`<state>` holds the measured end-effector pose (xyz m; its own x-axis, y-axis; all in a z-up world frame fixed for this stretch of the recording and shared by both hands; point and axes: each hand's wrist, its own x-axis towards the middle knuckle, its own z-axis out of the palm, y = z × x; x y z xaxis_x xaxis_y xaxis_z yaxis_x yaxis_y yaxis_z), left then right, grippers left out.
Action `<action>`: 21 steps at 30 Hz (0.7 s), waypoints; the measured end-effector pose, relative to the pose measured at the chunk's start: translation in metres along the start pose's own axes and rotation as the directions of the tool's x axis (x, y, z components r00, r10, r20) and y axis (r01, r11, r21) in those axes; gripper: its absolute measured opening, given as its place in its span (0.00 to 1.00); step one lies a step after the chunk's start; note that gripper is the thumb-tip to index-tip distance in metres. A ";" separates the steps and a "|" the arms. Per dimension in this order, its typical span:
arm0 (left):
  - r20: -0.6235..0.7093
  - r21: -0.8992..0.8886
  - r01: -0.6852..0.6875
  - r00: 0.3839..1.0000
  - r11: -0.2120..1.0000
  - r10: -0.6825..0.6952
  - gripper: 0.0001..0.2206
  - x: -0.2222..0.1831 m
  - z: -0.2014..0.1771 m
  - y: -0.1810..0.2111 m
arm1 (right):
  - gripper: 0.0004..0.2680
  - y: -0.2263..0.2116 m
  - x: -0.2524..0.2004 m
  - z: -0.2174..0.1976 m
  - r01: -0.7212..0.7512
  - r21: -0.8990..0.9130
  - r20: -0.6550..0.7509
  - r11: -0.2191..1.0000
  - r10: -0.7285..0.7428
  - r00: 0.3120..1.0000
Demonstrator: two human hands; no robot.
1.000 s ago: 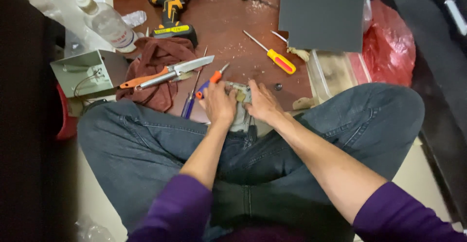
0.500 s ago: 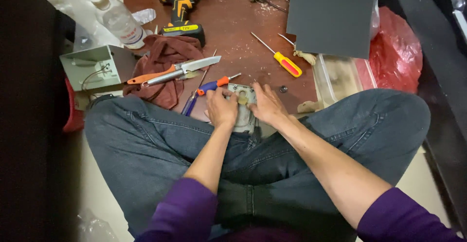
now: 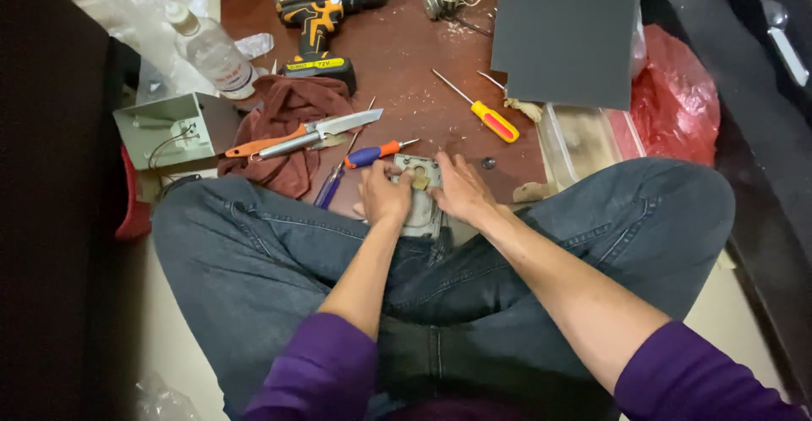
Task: The person is sanding a small black plastic casing and then cleaning a metal component using a small tool while sitting on the floor.
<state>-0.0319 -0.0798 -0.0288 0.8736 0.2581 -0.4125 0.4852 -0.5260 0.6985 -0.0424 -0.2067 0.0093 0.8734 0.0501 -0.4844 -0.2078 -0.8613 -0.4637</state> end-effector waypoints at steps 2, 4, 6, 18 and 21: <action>-0.012 0.009 0.002 1.000 1.000 -0.002 0.10 0.006 0.005 0.001 | 0.21 0.005 0.006 0.002 0.009 -0.021 0.000 1.000 -0.009 1.000; -0.026 0.014 0.001 1.000 1.000 -0.001 0.11 0.010 0.007 0.003 | 0.20 0.007 0.008 0.003 0.019 -0.045 -0.004 0.999 -0.020 1.000; -0.029 0.060 0.046 0.999 0.997 -0.045 0.13 0.011 0.010 0.005 | 0.21 0.007 0.007 0.003 0.001 -0.066 0.013 0.998 0.000 1.000; 0.040 0.027 -0.031 0.999 0.999 0.030 0.10 0.001 -0.006 0.005 | 0.20 0.000 0.002 0.000 -0.028 -0.083 0.022 0.996 0.030 0.999; -0.009 0.033 0.040 0.999 0.999 -0.040 0.12 -0.002 -0.009 0.023 | 0.20 -0.004 -0.001 -0.002 -0.037 -0.098 0.027 0.995 0.040 0.999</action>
